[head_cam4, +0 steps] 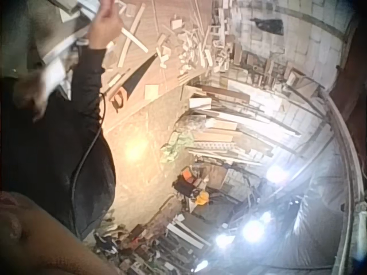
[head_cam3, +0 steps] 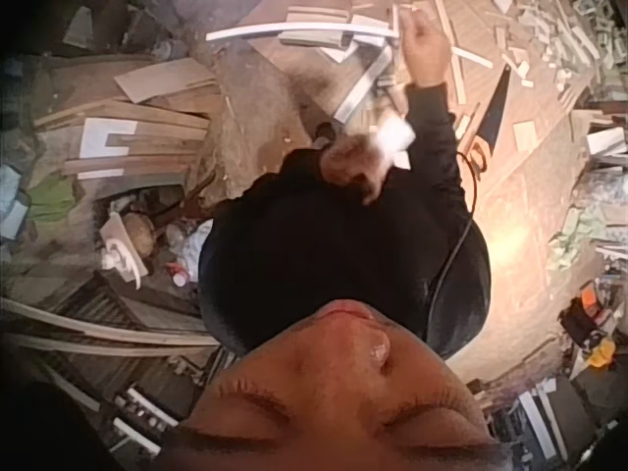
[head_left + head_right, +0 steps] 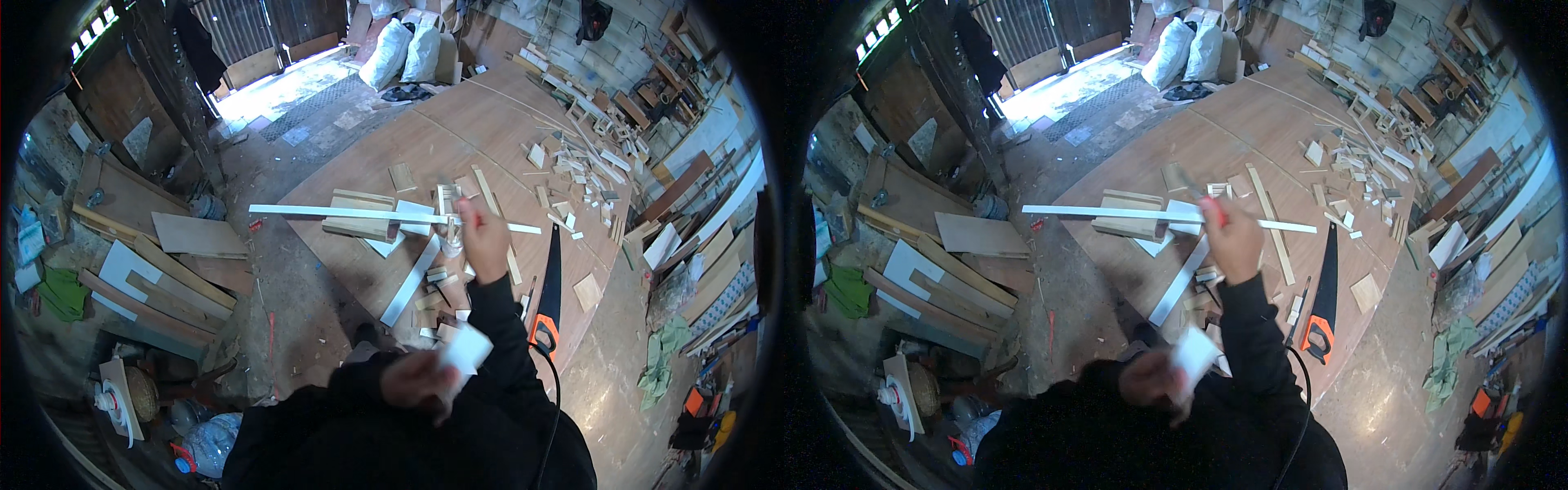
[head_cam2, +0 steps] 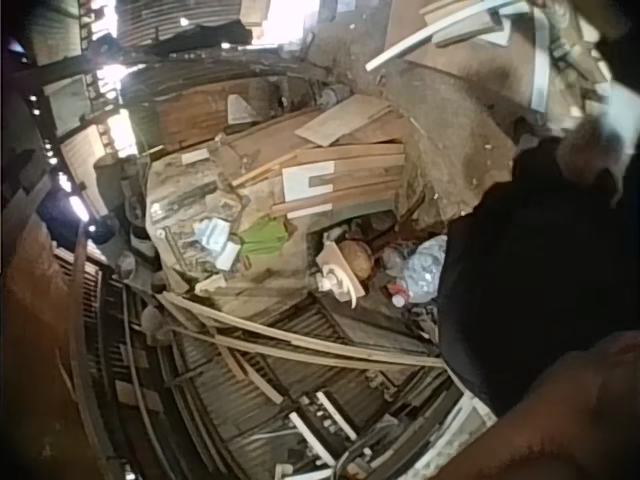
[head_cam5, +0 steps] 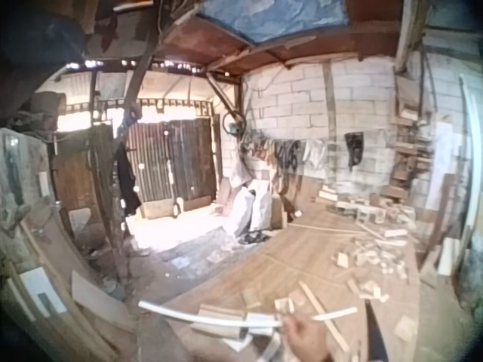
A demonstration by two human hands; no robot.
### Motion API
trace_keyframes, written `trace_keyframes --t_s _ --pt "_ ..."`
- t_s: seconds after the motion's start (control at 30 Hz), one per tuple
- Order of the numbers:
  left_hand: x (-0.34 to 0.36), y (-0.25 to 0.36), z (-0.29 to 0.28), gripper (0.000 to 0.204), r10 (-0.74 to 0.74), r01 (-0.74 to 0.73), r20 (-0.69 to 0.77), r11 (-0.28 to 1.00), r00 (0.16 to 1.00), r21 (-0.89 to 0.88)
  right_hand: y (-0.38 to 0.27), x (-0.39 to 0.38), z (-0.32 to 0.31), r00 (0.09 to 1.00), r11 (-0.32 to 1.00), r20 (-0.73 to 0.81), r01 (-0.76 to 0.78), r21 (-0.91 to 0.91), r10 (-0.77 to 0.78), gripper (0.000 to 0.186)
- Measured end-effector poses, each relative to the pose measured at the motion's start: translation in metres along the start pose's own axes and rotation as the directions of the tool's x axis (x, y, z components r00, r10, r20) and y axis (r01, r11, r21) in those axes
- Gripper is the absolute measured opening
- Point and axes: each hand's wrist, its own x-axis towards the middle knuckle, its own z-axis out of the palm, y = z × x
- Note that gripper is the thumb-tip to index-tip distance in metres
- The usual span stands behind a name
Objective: The person cuts and carves wooden blocks with a utility knife, tests fitting wooden pieces and a white panel into a small wooden box, and continues trimming the wooden pieces with the knife.
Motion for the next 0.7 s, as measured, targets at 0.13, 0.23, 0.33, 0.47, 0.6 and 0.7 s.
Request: trace_keyframes --t_s 0.13,0.23,0.33,0.47,0.6,0.7 --pt "0.018 0.014 -0.027 0.037 0.099 -0.101 -0.073 0.994 0.992 -0.033 0.008 -0.004 -0.025 0.991 0.93 0.025 0.114 0.35 -0.131 0.052" --pt "0.027 0.029 -0.052 0.03 0.263 -0.345 -0.268 0.879 0.927 -0.328 -0.011 -0.027 -0.028 0.905 0.869 0.125 0.339 0.361 -0.406 0.058" --pt "0.03 0.029 -0.045 0.03 0.261 -0.342 -0.272 0.886 0.926 -0.313 -0.021 -0.043 -0.02 0.838 0.834 0.227 0.387 0.394 -0.496 0.051" --pt "0.029 0.025 -0.044 0.032 0.257 -0.336 -0.267 0.889 0.929 -0.311 -0.032 -0.043 -0.015 0.817 0.842 0.275 0.402 0.359 -0.507 0.043" --pt "0.025 0.023 -0.05 0.04 0.297 -0.314 -0.104 0.91 0.949 -0.27 -0.031 -0.044 -0.016 0.82 0.848 0.28 0.395 0.354 -0.499 0.044" --pt "0.022 0.022 -0.051 0.039 0.269 -0.28 -0.078 0.914 0.96 -0.293 -0.028 -0.043 -0.014 0.814 0.84 0.263 0.427 0.335 -0.518 0.047"
